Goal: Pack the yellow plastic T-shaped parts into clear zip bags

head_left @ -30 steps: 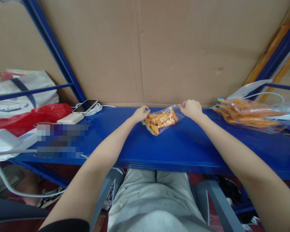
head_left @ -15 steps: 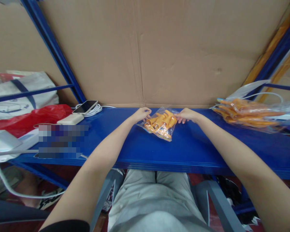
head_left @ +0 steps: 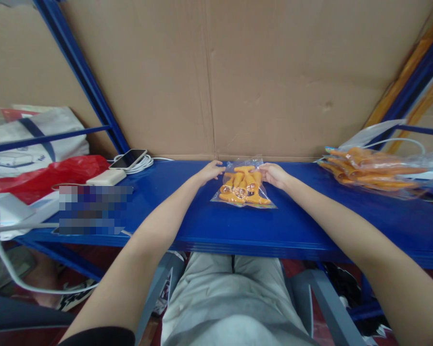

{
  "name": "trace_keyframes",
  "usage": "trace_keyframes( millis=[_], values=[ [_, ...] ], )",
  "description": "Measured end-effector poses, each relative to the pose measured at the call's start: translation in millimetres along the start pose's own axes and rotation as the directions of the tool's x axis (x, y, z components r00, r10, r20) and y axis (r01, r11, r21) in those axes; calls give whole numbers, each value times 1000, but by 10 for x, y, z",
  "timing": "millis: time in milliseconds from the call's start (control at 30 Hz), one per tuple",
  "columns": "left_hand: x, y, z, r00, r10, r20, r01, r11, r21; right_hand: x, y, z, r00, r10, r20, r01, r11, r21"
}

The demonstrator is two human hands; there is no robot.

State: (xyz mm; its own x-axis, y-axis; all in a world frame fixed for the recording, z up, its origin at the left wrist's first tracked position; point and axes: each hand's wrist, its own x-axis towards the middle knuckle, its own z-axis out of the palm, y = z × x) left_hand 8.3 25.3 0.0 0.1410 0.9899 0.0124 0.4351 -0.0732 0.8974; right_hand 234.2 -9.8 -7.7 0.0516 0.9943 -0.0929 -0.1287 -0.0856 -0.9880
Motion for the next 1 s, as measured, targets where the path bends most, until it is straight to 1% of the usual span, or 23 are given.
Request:
trace_keyframes(
  millis=[100, 233, 300, 367, 467, 533, 633, 733, 800, 900, 1000],
  values=[
    [3, -17, -13, 998, -19, 53, 23, 995, -92, -15, 21, 32, 999, -6, 37, 4, 999, 54],
    [39, -57, -48, 995, -49, 85, 65, 978, -197, 6, 59, 35, 997, -4, 83, 0, 999, 50],
    [60, -74, -60, 994, -57, 98, 75, 977, -201, 26, 70, 25, 994, 4, 112, -8, 999, 35],
    [78, -85, -60, 992, -61, 111, 79, 983, -168, 37, 69, 21, 992, 31, 124, -35, 999, 28],
    [97, -98, -35, 995, -40, 89, 50, 992, -117, 29, 54, 30, 991, 74, 108, -78, 996, 39],
    [105, -107, -10, 998, -19, 61, 26, 993, -118, 11, 43, 42, 993, 76, 95, -81, 995, 51],
    [102, -110, 20, 998, -17, 65, 31, 977, -212, -19, 37, 56, 994, 56, 94, -61, 997, 55],
    [75, -83, 27, 993, -42, 111, 79, 933, -350, -32, 41, 62, 993, 46, 106, -50, 998, 35],
    [50, -52, 23, 988, -61, 140, 114, 907, -405, -26, 50, 63, 995, 37, 96, -40, 999, 29],
    [22, -15, 15, 986, -80, 149, 139, 885, -444, -9, 66, 65, 999, 23, 38, -24, 999, 38],
    [19, -17, 10, 981, -97, 167, 161, 887, -433, -5, 77, 69, 1000, 7, -1, -7, 999, 52]
  ],
)
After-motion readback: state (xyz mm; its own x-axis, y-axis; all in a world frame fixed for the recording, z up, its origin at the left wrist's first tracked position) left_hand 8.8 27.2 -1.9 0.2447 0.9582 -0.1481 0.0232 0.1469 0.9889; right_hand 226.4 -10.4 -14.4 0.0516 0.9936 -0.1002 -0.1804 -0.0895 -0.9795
